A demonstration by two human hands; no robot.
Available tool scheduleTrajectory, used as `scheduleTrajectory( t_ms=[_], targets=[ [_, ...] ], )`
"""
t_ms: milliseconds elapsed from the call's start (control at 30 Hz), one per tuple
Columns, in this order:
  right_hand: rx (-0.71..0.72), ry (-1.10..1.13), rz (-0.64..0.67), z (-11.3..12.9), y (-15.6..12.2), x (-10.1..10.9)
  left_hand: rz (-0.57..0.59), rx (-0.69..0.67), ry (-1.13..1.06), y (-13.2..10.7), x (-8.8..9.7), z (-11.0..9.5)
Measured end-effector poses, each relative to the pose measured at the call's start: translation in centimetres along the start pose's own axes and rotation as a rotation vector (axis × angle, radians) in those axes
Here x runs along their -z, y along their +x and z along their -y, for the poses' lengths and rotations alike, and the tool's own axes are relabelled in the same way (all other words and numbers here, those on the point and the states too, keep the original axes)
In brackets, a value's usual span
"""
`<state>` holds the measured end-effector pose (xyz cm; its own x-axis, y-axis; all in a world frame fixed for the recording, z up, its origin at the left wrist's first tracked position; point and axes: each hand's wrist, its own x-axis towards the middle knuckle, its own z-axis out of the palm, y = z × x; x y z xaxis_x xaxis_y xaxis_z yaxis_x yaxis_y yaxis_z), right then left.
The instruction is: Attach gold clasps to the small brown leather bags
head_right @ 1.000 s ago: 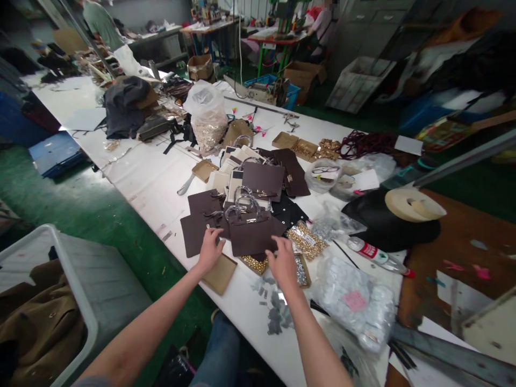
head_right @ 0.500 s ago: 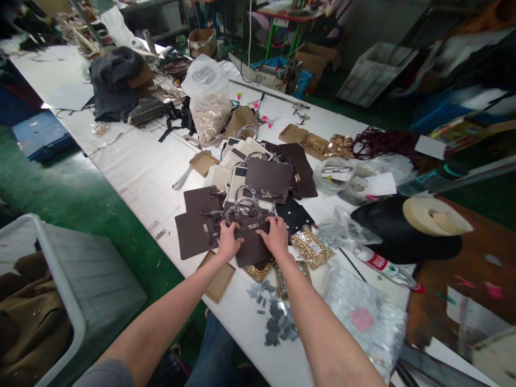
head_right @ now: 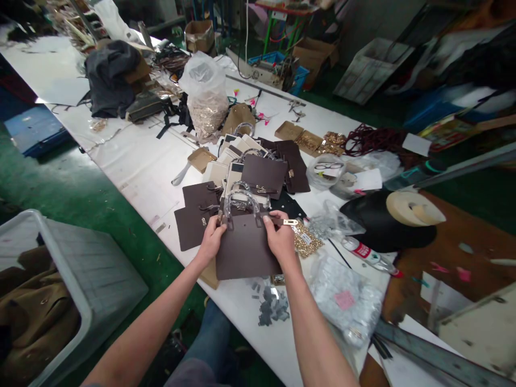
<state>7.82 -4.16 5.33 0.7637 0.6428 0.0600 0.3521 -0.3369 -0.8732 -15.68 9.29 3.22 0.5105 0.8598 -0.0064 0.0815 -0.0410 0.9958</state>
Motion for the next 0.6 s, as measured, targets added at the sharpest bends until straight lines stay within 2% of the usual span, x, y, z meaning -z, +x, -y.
scheduleTrajectory(
  t_ms=[100,167,267,400,500,600],
  targets=[
    [-0.118,0.161,0.013,1.2,-3.9,1.4,-0.074,0.003,-0.088,-2.8,0.4,-4.5],
    [-0.161,0.249,0.03,1.9,-6.1,2.6,-0.068,0.004,-0.097,-4.5,0.0,-5.7],
    [-0.125,0.241,-0.019,3.4,-8.8,5.2,-0.051,0.111,-0.291,-6.7,-1.0,-5.1],
    [-0.133,0.199,-0.1,5.8,-11.8,8.8,-0.03,0.373,-0.628,-9.3,-2.3,-3.9],
    [-0.146,0.205,-0.113,6.8,-13.9,11.2,0.075,0.506,-0.769,-11.4,-2.8,-5.0],
    [-0.142,0.179,-0.08,6.6,-15.8,12.9,0.163,0.666,-0.849,-13.6,-3.0,-6.3]
  ],
)
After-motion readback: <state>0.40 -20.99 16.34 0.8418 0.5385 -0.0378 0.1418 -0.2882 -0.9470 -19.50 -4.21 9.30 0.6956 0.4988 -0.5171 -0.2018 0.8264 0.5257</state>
